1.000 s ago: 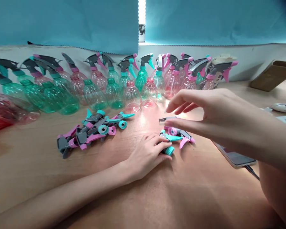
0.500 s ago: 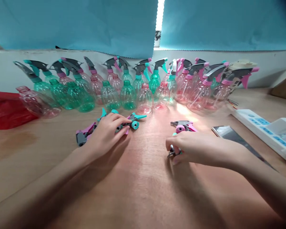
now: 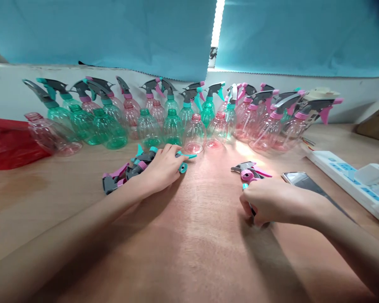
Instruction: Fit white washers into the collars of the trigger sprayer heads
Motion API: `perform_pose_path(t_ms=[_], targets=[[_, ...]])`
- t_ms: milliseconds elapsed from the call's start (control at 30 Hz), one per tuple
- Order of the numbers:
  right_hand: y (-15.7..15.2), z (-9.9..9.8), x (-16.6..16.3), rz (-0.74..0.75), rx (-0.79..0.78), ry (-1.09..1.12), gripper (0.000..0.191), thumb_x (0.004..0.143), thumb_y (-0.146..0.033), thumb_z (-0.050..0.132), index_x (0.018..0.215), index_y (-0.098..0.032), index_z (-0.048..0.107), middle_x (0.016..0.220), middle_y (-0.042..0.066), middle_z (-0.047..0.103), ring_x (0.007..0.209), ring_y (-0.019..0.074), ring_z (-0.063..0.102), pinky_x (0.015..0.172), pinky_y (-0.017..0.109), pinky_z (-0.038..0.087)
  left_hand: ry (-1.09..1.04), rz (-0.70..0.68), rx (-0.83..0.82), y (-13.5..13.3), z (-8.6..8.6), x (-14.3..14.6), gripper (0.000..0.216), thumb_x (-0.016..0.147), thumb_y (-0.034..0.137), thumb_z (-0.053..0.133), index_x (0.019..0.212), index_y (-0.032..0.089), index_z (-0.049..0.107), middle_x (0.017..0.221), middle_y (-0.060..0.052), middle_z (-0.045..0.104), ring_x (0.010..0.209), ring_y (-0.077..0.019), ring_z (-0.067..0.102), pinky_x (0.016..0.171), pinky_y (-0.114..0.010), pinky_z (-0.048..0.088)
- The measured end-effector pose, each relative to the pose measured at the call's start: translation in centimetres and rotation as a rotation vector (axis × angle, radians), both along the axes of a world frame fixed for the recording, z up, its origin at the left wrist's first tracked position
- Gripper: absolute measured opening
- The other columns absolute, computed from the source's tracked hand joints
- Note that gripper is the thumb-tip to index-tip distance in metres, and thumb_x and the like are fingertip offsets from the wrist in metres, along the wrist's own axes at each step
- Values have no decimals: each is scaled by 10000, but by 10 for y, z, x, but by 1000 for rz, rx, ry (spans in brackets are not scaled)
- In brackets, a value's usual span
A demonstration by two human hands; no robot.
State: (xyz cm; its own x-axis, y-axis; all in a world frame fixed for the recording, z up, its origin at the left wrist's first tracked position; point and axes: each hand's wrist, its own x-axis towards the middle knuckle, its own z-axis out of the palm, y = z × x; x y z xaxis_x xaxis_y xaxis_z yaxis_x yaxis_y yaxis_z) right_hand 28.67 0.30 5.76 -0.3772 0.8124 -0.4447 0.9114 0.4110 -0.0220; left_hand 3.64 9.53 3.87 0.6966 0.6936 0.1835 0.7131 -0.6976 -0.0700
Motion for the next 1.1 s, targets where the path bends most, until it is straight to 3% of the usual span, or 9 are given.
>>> perform_pose_path(t_ms=[200, 333, 400, 500, 700, 833, 967, 1100], targets=[[-2, 6, -3, -28, 87, 85, 110, 656, -261, 667, 758, -235, 695, 607, -1, 654, 551, 182, 584, 422, 239, 245, -1, -26, 6, 11, -10, 1, 265, 819, 114, 523, 1053, 175, 630, 1217, -158, 505, 1128, -347, 433, 858, -490, 384], [-2, 6, -16, 2, 192, 211, 221, 760, -337, 624, 943, -218, 665, 693, 19, 683, 628, 194, 600, 470, 250, 268, -94, -62, 6, 1, -3, 4, 214, 864, 210, 560, 1070, 159, 589, 1236, -137, 524, 1136, -311, 448, 916, -470, 357], [-2, 3, -27, 28, 237, 287, 183, 792, -297, 609, 944, -202, 645, 756, 28, 691, 670, 187, 604, 507, 256, 299, -152, -87, -5, -8, 3, 6, 229, 890, 271, 552, 1093, 167, 566, 1215, -110, 550, 1123, -273, 473, 931, -432, 360], [-8, -10, -48, 89, 280, 397, 59, 814, -207, 574, 831, -184, 626, 801, 38, 680, 699, 176, 601, 556, 270, 335, -248, -121, -33, -20, 10, 8, 247, 906, 312, 534, 1115, 181, 543, 1173, -76, 586, 1092, -226, 513, 936, -370, 376], [-44, -55, -90, 308, 276, 636, 124, 890, -242, 501, 837, -187, 599, 818, 14, 669, 752, 142, 596, 647, 252, 423, -653, -155, -171, -50, 9, 2, 283, 841, 280, 624, 1100, 190, 555, 1063, -29, 649, 967, -183, 599, 843, -266, 435], [-55, -75, -100, 334, 347, 730, 159, 886, -240, 456, 831, -170, 588, 789, 54, 661, 762, 178, 583, 663, 291, 441, -749, -95, -409, -72, -8, -9, 268, 801, 286, 647, 1040, 184, 581, 991, -37, 665, 909, -195, 617, 817, -280, 464], [-53, -82, -102, 325, 392, 773, 158, 880, -228, 448, 803, -171, 575, 719, 31, 644, 652, 155, 555, 591, 275, 423, -924, 107, -736, -75, -27, -18, 248, 808, 320, 627, 1001, 171, 584, 921, -28, 643, 844, -185, 620, 748, -271, 503], [-49, -80, -102, 344, 415, 791, 196, 876, -197, 433, 739, -170, 569, 644, 20, 618, 589, 142, 524, 545, 258, 400, -1005, 211, -817, -70, -30, -21, 264, 782, 354, 634, 958, 160, 612, 895, -27, 635, 828, -191, 608, 727, -270, 502]])
